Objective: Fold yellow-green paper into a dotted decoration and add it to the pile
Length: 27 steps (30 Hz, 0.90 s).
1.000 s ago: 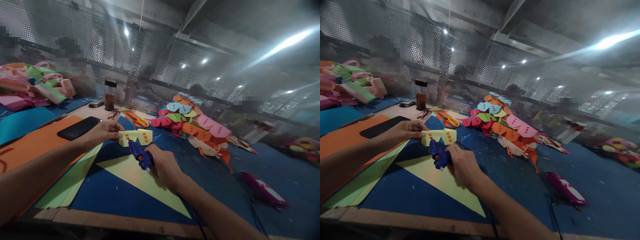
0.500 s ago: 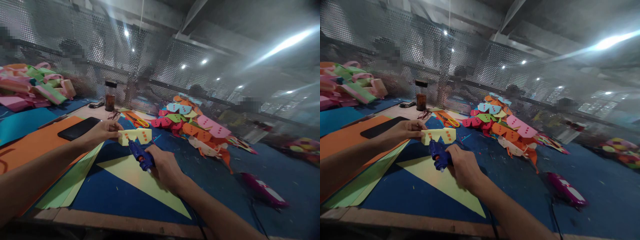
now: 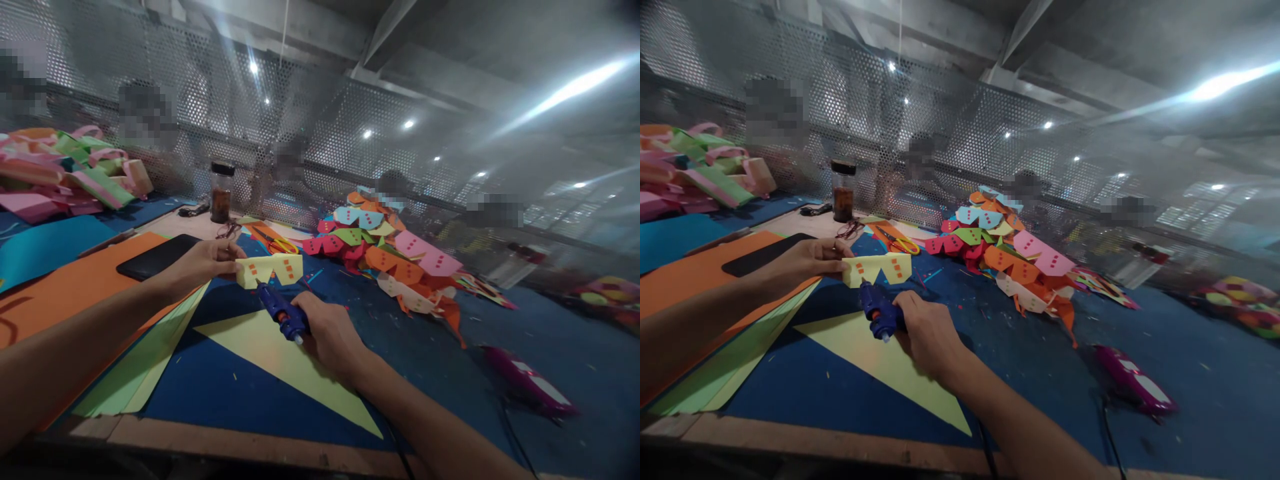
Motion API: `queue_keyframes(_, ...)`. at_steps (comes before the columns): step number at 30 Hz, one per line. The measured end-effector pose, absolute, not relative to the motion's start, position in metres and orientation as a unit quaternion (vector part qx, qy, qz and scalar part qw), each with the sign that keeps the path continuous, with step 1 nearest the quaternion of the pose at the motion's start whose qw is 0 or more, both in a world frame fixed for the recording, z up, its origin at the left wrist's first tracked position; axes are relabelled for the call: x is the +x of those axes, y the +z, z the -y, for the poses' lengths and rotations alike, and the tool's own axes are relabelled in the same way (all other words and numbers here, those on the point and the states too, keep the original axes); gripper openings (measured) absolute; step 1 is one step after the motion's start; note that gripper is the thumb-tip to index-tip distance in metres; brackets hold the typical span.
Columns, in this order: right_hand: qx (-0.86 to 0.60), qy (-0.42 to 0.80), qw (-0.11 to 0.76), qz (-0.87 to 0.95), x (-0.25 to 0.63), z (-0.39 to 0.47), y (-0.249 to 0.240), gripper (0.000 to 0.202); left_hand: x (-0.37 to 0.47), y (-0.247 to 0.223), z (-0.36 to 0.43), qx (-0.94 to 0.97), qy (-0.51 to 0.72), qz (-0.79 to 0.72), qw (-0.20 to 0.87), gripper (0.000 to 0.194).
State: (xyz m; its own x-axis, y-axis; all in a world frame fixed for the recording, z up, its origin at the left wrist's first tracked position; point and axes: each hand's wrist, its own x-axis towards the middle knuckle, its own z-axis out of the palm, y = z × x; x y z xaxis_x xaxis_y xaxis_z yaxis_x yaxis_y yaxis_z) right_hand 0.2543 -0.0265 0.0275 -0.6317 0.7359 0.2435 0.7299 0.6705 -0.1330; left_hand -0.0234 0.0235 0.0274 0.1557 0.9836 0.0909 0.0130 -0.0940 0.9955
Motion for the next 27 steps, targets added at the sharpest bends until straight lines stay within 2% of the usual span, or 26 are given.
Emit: queue_keyframes(27,-0.416,0.0,0.116,0.902,0.2526,0.0277,0.0291,0.025,-0.0272,0.0227,-0.0267,0.573,0.478,-0.413,0.522,0.033)
